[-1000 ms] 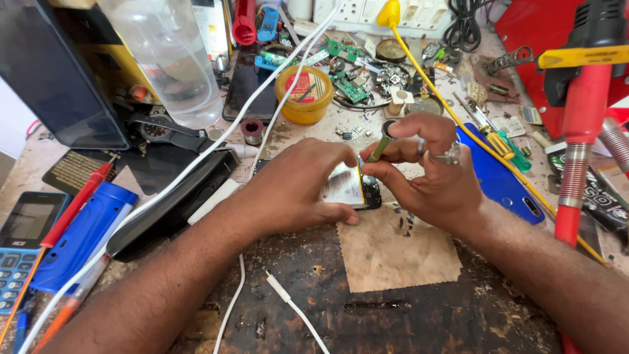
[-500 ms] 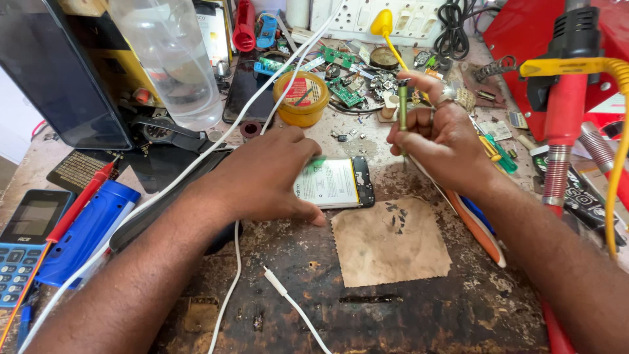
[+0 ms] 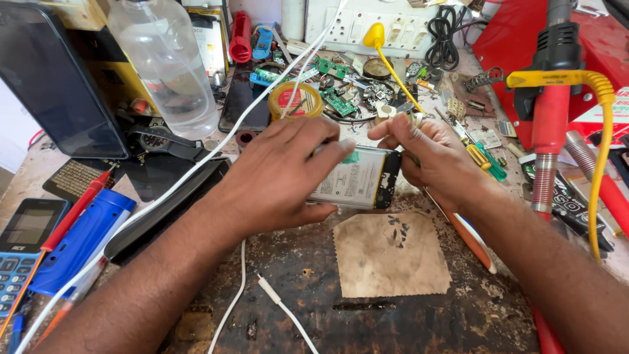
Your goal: The person pries open the back cover of a blue smartphone using a green pry tool, lifting the cover away from the battery and internal components. They work around the edges of the device, then press the back cover back onto the phone body and run a finger along the seam to seat it closed.
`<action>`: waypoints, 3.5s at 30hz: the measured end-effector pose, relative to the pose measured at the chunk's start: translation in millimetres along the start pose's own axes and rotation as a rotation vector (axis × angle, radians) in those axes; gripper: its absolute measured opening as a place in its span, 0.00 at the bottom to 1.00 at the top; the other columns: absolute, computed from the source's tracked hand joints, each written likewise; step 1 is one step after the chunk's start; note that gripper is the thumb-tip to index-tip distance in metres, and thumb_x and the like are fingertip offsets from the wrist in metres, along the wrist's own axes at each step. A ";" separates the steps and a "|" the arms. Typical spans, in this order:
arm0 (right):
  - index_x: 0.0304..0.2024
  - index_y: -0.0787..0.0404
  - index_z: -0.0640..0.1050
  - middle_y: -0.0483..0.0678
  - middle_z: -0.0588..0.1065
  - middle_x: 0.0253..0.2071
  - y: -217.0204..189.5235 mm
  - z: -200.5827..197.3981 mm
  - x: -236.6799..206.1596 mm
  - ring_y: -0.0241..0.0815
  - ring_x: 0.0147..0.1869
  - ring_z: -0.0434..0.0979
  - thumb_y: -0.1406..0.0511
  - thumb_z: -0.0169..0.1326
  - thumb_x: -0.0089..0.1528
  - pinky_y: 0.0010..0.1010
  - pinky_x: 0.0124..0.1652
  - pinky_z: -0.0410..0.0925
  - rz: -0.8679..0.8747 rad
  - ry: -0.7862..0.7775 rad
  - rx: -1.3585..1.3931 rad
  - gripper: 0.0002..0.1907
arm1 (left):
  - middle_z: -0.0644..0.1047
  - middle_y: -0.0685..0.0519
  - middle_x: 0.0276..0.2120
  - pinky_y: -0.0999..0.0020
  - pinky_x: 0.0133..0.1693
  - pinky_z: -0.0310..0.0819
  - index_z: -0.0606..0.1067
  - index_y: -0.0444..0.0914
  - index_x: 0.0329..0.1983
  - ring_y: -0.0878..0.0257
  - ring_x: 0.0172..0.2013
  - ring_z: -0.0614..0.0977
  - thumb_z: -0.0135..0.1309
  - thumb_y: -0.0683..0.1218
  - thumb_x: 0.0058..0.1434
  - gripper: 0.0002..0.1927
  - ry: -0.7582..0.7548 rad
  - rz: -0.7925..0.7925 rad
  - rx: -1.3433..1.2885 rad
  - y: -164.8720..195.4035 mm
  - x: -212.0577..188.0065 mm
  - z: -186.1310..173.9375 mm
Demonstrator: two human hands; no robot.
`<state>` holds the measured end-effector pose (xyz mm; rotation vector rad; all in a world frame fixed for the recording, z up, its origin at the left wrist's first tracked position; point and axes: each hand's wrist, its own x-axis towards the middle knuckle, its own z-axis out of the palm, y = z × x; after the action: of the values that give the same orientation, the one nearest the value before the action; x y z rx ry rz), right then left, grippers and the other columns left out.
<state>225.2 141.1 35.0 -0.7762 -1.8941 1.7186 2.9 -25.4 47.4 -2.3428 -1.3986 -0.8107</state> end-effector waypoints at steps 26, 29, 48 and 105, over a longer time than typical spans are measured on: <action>0.43 0.59 0.79 0.42 0.80 0.34 -7.3 3.0 1.9 0.26 0.29 0.75 0.60 0.60 0.64 0.16 0.24 0.64 -0.021 0.186 0.188 0.11 | 0.60 0.39 0.69 0.51 0.70 0.57 0.59 0.35 0.70 0.41 0.69 0.64 0.69 0.60 0.53 0.50 0.591 -0.221 -0.026 5.0 -4.1 16.4; 0.42 0.56 0.76 0.40 0.77 0.32 -8.4 11.2 1.6 0.24 0.25 0.70 0.59 0.58 0.66 0.16 0.20 0.59 -0.035 0.186 0.301 0.09 | 0.67 0.43 0.67 0.56 0.65 0.68 0.55 0.39 0.73 0.49 0.65 0.72 0.61 0.54 0.62 0.41 0.592 -0.648 -0.979 7.9 10.3 41.6; 0.49 0.63 0.79 0.42 0.74 0.29 0.5 7.6 -6.2 0.27 0.23 0.64 0.64 0.59 0.69 0.20 0.24 0.58 -0.243 0.039 0.348 0.10 | 0.84 0.53 0.40 0.72 0.40 0.81 0.76 0.34 0.52 0.72 0.38 0.83 0.50 0.43 0.72 0.11 0.259 -0.698 -1.393 13.5 -1.3 46.5; 0.42 0.62 0.84 0.62 0.80 0.28 -25.0 -61.6 -77.7 0.60 0.35 0.83 0.49 0.60 0.58 0.51 0.43 0.75 0.318 0.293 -1.484 0.23 | 0.84 0.43 0.37 0.60 0.40 0.78 0.79 0.41 0.56 0.53 0.36 0.86 0.55 0.51 0.63 0.20 -0.318 -0.668 -0.542 15.2 -1.3 40.7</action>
<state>321.1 131.8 69.2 -1.7193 -2.6810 -0.0585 28.6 -12.7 14.7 -2.4602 -2.4306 -1.1346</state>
